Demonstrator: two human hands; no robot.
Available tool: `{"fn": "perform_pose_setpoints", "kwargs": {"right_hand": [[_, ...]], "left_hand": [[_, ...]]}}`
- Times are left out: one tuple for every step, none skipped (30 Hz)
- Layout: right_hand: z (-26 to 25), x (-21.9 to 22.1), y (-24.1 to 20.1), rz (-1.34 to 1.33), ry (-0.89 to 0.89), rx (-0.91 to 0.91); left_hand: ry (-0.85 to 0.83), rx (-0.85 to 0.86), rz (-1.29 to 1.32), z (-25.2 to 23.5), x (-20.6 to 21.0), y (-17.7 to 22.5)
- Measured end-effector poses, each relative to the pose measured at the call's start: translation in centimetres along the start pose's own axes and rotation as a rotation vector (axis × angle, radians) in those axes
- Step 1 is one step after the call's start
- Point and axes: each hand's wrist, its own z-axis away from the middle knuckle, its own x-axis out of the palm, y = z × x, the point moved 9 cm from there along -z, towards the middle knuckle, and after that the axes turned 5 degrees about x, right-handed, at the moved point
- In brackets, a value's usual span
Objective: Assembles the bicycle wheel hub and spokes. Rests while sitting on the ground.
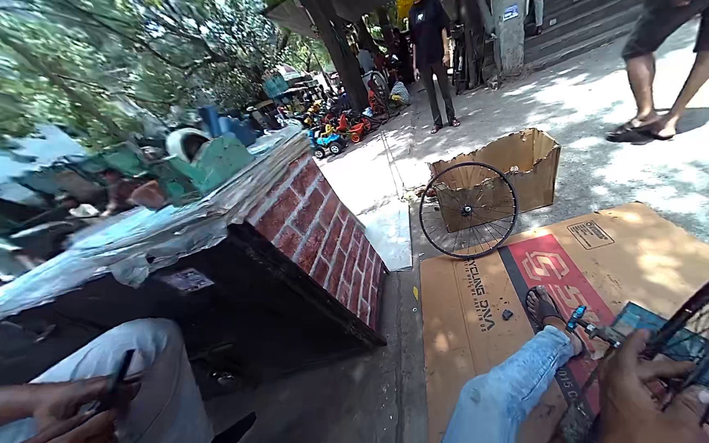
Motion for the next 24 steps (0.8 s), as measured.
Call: {"fn": "perform_pose_setpoints", "kwargs": {"right_hand": [[1.3,-1.1,1.9,0.082,0.049,-0.141],[2.5,-1.9,4.3,0.129,0.125,-0.254],[3.3,-2.0,5.6,0.162,0.227,-0.325],[4.1,-1.7,6.3,0.184,0.345,-0.353],[4.9,-1.2,6.4,0.196,0.482,-0.355],[5.4,-0.5,6.2,0.198,0.606,-0.34],[5.8,0.2,6.0,0.191,0.701,-0.33],[6.1,0.7,5.9,0.188,0.759,-0.315],[6.2,1.2,6.0,0.184,0.775,-0.32],[6.1,1.5,6.1,0.194,0.766,-0.334],[6.0,1.5,6.1,0.209,0.745,-0.353],[5.9,1.4,6.1,0.237,0.714,-0.372],[6.0,1.2,5.9,0.269,0.671,-0.385],[6.2,0.9,5.8,0.31,0.63,-0.385],[6.4,0.5,5.5,0.347,0.604,-0.385],[6.7,0.3,5.4,0.374,0.59,-0.378],[7.0,-0.1,5.5,0.376,0.59,-0.36],[7.4,-0.5,5.9,0.354,0.602,-0.329],[7.7,-1.0,6.6,0.296,0.631,-0.284],[8.0,-1.7,7.4,0.231,0.679,-0.239],[7.9,-2.3,7.9,0.175,0.731,-0.195],[7.5,-2.8,8.1,0.13,0.769,-0.155],[6.7,-3.3,8.2,0.105,0.791,-0.118],[5.8,-3.5,8.3,0.093,0.793,-0.086]], "left_hand": [[-0.02,-0.033,0.009,-0.1,-0.2,-0.5],[-0.077,-0.078,0.008,-0.1,0.0,-1.5],[-0.126,-0.121,0.025,-0.2,0.3,-2.0],[-0.159,-0.138,0.041,-0.3,0.6,-2.4],[-0.187,-0.144,0.054,-0.3,0.8,-2.6],[-0.209,-0.143,0.067,-0.2,1.1,-2.7],[-0.214,-0.128,0.061,-0.2,1.1,-2.6],[-0.209,-0.103,0.043,0.0,0.9,-2.5],[-0.202,-0.073,0.021,0.1,0.6,-2.4],[-0.195,-0.032,-0.019,0.1,0.2,-2.2],[-0.194,0.009,-0.067,0.1,-0.2,-2.0],[-0.2,0.048,-0.104,0.2,-0.5,-1.7],[-0.208,0.075,-0.132,0.3,-0.6,-1.5],[-0.223,0.09,-0.148,0.4,-0.5,-1.3],[-0.243,0.092,-0.161,0.4,-0.3,-1.2],[-0.267,0.082,-0.177,0.3,0.1,-1.0],[-0.289,0.056,-0.2,0.1,0.4,-0.9],[-0.301,0.02,-0.233,-0.2,0.8,-0.7],[-0.307,-0.019,-0.267,-0.7,1.0,-0.5],[-0.306,-0.049,-0.297,-1.5,1.1,-0.4],[-0.311,-0.075,-0.327,-2.5,1.2,-0.2],[-0.327,-0.107,-0.346,-3.7,1.4,-0.2],[-0.346,-0.15,-0.354,-4.8,1.6,-0.3],[-0.374,-0.196,-0.355,-5.7,1.8,-0.4]]}}
